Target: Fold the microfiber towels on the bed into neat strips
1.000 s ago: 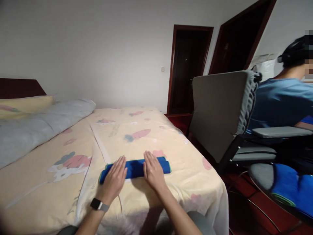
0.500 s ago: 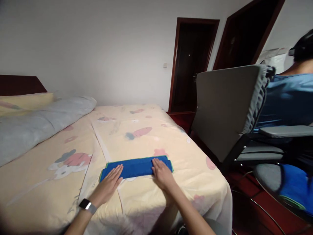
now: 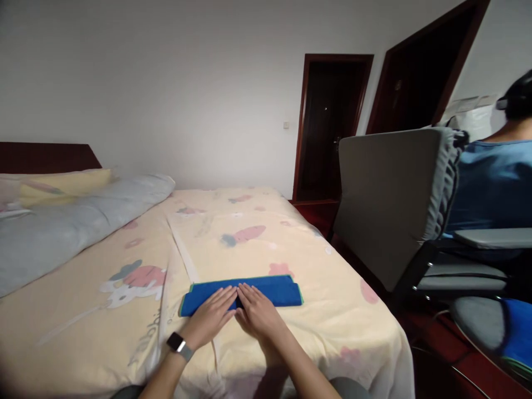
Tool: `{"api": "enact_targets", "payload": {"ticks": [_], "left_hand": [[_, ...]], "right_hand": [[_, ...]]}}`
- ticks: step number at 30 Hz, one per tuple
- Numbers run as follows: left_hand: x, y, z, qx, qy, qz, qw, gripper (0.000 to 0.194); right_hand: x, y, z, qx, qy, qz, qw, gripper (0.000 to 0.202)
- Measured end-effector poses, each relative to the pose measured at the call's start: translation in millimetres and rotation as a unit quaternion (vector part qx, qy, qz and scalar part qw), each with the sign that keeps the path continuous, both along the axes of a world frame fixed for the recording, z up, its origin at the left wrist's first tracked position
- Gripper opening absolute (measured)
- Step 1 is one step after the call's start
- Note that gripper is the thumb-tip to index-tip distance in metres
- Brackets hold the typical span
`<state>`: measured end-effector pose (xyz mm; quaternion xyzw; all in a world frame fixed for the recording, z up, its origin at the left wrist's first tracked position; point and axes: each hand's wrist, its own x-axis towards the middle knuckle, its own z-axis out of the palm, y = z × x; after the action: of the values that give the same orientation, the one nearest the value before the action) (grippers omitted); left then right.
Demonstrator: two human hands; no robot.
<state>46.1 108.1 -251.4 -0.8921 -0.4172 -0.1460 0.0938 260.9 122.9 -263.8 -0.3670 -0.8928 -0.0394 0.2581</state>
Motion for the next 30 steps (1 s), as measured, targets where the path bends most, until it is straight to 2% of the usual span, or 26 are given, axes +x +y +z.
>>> {"api": "enact_targets", "payload": {"ticks": [2, 4, 6, 10, 12, 14, 17, 20, 25, 30], "left_hand": [[7, 5, -5.2, -0.013, -0.004, -0.005, 1.0, 0.05], [-2, 8, -10.1, -0.029, -0.005, -0.006, 1.0, 0.05], [-25, 7, -12.2, -0.049, -0.004, -0.001, 0.999, 0.051], [-75, -2, -10.6, -0.09, -0.02, 0.045, 0.995, 0.053], [-90, -7, -9.9, -0.104, -0.037, 0.067, 0.992, 0.053], [-96, -11, -9.0, -0.118, -0.053, 0.078, 0.988, 0.052], [-94, -13, -3.9, -0.14, -0.081, 0.075, 0.984, 0.052], [-91, -13, 7.2, -0.161, -0.128, 0.071, 0.976, 0.054], [-90, -12, 26.5, -0.183, -0.204, 0.111, 0.955, 0.056], [-92, -9, 26.9, -0.182, -0.233, 0.118, 0.948, 0.044]], "right_hand": [[-8, 2, -3.0, -0.022, -0.001, 0.008, 1.0, 0.052], [1, 6, -7.2, -0.037, -0.005, 0.009, 0.999, 0.051], [24, 13, -10.7, -0.051, -0.01, 0.007, 0.999, 0.05], [87, 22, -14.5, -0.091, -0.004, -0.031, 0.995, 0.048], [111, 23, -15.1, -0.111, 0.011, -0.052, 0.992, 0.049], [124, 21, -14.4, -0.132, 0.025, -0.064, 0.989, 0.051], [127, 17, -9.0, -0.169, 0.033, -0.075, 0.982, 0.057], [122, 16, 1.1, -0.195, 0.032, -0.067, 0.978, 0.066], [117, 19, 12.9, -0.159, 0.049, -0.061, 0.984, 0.065], [126, 18, 13.9, -0.133, 0.068, -0.058, 0.987, 0.065]]}}
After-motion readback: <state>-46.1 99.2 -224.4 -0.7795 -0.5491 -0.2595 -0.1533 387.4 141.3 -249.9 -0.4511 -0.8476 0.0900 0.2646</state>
